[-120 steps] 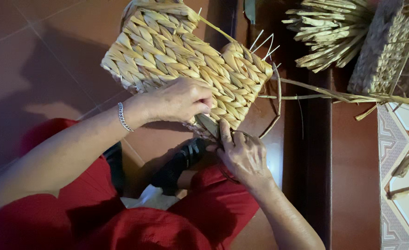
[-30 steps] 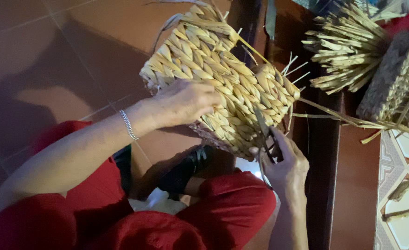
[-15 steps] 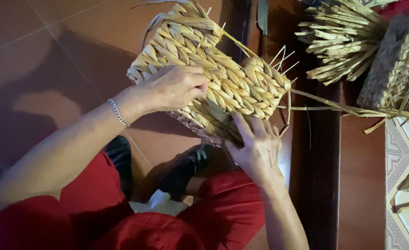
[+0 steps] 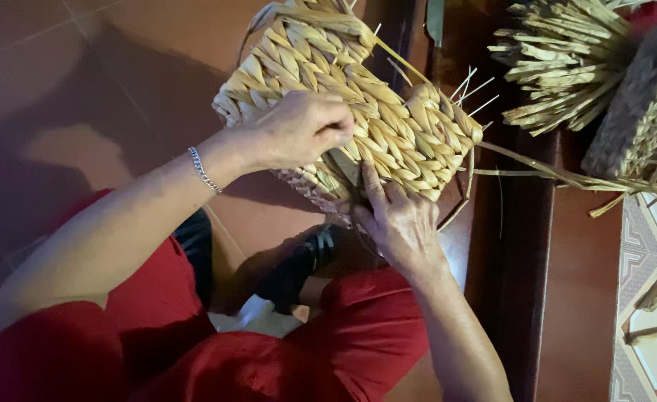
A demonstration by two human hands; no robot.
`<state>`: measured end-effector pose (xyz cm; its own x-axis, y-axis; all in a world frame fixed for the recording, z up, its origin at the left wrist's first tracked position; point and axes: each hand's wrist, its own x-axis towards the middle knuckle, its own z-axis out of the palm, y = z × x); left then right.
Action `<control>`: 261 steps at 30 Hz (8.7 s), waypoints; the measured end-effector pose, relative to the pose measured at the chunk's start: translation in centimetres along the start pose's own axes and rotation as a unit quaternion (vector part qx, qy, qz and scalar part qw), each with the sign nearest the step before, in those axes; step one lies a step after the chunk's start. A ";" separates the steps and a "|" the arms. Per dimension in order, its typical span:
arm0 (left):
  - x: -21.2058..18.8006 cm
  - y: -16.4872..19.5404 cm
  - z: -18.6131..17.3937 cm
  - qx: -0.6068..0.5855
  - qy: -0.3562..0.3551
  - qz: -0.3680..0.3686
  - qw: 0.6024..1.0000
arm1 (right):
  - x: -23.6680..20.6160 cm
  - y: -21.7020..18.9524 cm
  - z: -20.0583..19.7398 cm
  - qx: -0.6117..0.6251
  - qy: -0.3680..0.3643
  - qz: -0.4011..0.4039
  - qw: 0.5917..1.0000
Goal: The person sits on the floor weaving a water hyacinth basket, using scissors to trim protruding straw ends and tucking loose strands into the weave. They press the woven sides flat, fit a thin bamboo strip along the rim, and reach for additional strands to continue the weave.
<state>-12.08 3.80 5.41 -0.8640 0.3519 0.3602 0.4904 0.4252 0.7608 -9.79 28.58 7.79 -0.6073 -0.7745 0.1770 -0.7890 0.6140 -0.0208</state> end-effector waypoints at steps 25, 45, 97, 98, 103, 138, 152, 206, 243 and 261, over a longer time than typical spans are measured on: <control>-11.4 -2.2 11.2 -0.343 0.214 -0.393 0.826 | -11.5 -2.0 9.3 0.630 -0.190 0.237 0.715; -11.5 -2.6 10.8 -0.280 0.197 -0.405 0.848 | -7.0 -2.6 12.1 0.455 -0.044 0.135 0.879; -12.3 3.3 -1.2 0.215 0.246 -0.134 0.936 | -4.8 3.1 24.5 0.783 0.186 0.447 0.390; -12.6 3.4 -1.8 0.155 0.269 -0.135 0.941 | -4.1 3.1 24.6 0.787 0.181 0.448 0.385; -14.6 2.0 -4.3 -0.006 0.372 -0.179 0.911 | -2.4 3.5 23.0 0.774 0.159 0.432 0.434; -14.0 -4.1 8.9 0.186 0.155 -0.105 0.965 | -20.3 8.5 18.4 0.535 0.106 0.423 0.724; -2.6 -4.0 18.3 0.253 -0.084 0.022 0.964 | -14.9 5.9 10.6 0.060 0.013 0.171 0.983; -1.9 -5.2 17.1 0.110 -0.055 -0.091 0.988 | -11.6 7.4 12.1 0.016 -0.064 0.068 0.996; -14.1 -1.6 21.8 -0.260 0.147 -0.444 0.845 | -11.2 5.0 16.0 0.410 -0.275 0.161 0.855; -13.5 2.5 18.6 0.152 -0.118 -0.223 0.956 | -20.0 -9.3 20.6 0.740 0.109 0.537 0.390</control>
<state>2.92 15.61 -7.63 -0.9624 0.2427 -0.1221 0.1215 0.7864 0.6056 7.77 35.27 -15.85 -0.7658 -0.0609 -0.6401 0.6226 -0.3191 -0.7145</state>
